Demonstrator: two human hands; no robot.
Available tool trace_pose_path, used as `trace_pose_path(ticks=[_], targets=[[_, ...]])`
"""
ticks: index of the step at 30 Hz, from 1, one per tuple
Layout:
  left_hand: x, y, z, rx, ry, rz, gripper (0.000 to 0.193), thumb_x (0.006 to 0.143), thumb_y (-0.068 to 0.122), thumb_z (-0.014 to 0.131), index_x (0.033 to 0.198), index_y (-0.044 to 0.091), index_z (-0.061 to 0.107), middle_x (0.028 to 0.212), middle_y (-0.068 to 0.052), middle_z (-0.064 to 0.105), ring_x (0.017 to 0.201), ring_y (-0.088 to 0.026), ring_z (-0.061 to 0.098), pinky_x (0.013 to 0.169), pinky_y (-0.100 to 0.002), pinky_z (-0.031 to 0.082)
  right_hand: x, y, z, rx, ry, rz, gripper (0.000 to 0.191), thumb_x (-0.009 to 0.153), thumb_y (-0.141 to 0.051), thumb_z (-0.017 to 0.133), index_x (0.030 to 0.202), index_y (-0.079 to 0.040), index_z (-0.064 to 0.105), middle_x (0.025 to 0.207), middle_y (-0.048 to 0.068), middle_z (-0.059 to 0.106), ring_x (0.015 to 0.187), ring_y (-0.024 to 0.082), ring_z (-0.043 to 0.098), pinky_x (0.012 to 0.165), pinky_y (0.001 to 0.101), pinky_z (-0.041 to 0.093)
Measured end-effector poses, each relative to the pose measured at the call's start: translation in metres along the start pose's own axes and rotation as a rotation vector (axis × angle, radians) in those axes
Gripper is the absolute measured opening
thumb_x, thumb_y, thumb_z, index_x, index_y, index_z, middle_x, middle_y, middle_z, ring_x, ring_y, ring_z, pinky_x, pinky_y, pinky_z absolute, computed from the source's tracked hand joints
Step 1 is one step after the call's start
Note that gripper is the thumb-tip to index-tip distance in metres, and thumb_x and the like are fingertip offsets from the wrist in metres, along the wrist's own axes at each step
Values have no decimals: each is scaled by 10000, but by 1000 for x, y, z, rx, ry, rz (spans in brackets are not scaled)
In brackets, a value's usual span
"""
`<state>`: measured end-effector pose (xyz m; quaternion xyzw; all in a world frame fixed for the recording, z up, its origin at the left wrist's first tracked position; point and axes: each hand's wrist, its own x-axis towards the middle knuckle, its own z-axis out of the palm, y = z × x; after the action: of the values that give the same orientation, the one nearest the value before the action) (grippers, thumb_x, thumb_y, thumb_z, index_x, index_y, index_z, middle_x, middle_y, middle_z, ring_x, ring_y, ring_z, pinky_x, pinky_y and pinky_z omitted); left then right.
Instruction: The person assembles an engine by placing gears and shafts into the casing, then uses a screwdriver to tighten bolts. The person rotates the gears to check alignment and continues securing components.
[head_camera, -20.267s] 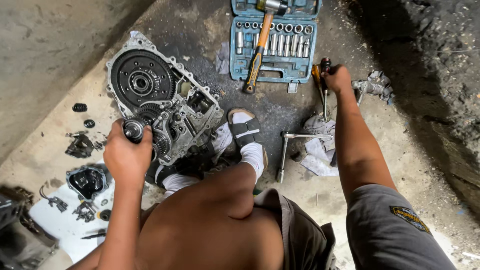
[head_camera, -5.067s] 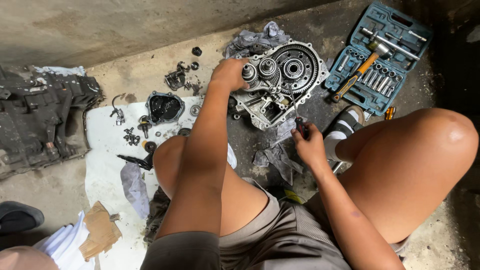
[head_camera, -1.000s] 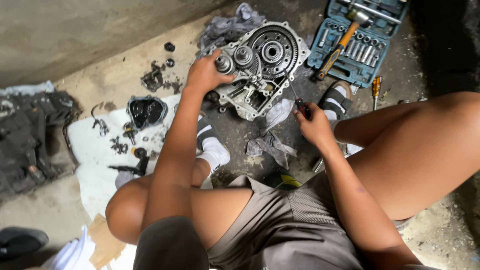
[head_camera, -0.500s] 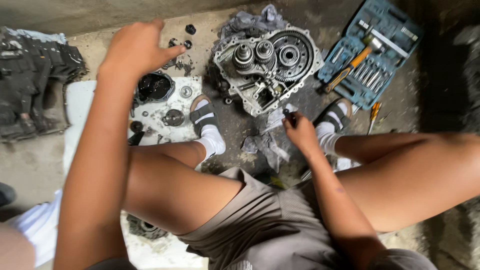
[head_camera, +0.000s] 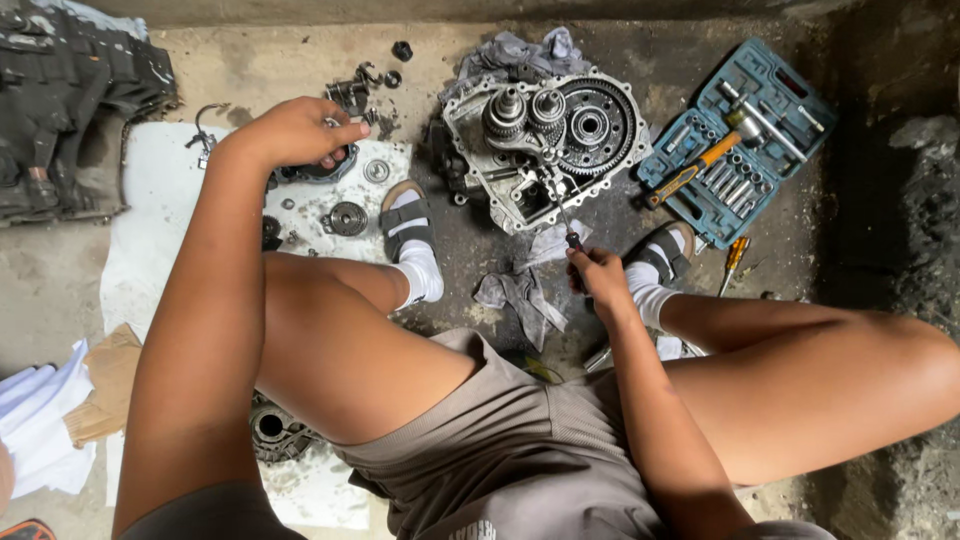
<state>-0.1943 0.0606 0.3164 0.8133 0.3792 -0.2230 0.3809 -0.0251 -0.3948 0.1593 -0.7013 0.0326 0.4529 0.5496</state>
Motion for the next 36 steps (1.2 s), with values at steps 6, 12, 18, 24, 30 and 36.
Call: trace_pose_path(ticks=[6,12,18,24,30,36], targets=[[6,15,9,329,-33,14,701,910,591,668,1322,24,665,1210,-242,705,1132,-401,662,988,-477,509,-5,5,-9,376,-134,48,163,973,-152,683,988,6,644,843,84,672,707,169,653,602,310,521],[24,22,19,360,-33,32,736,906,579,671,1405,42,606,1330,-255,657,1240,-420,619,1050,-474,484,11,13,1,66,-89,106,218,932,-123,760,1062,46,715,967,130,728,764,182,649,618,327,476],[36,28,30,405,-28,21,743,897,573,679,1422,55,589,1427,-218,588,1318,-400,559,1090,-484,442,13,17,-1,197,-150,57,211,862,-130,783,1054,-42,765,990,22,768,833,102,667,718,273,516],[44,33,33,451,-50,22,739,901,570,672,1426,56,588,1421,-218,598,1315,-399,567,1090,-494,448,25,19,1,-19,-114,113,208,888,-101,840,1038,27,774,936,90,747,776,172,635,712,330,503],[47,34,31,455,-68,-10,721,914,571,664,1409,50,609,1383,-240,626,1285,-412,592,1077,-492,466,33,24,-1,107,-184,-95,299,801,-99,832,1085,-34,767,969,11,778,842,108,685,760,286,542],[52,34,29,468,-45,30,707,904,570,663,1393,60,622,1378,-234,624,1292,-406,582,1081,-485,454,39,21,-2,-51,-124,109,239,881,-150,844,1032,22,775,845,71,729,712,158,630,656,345,498]])
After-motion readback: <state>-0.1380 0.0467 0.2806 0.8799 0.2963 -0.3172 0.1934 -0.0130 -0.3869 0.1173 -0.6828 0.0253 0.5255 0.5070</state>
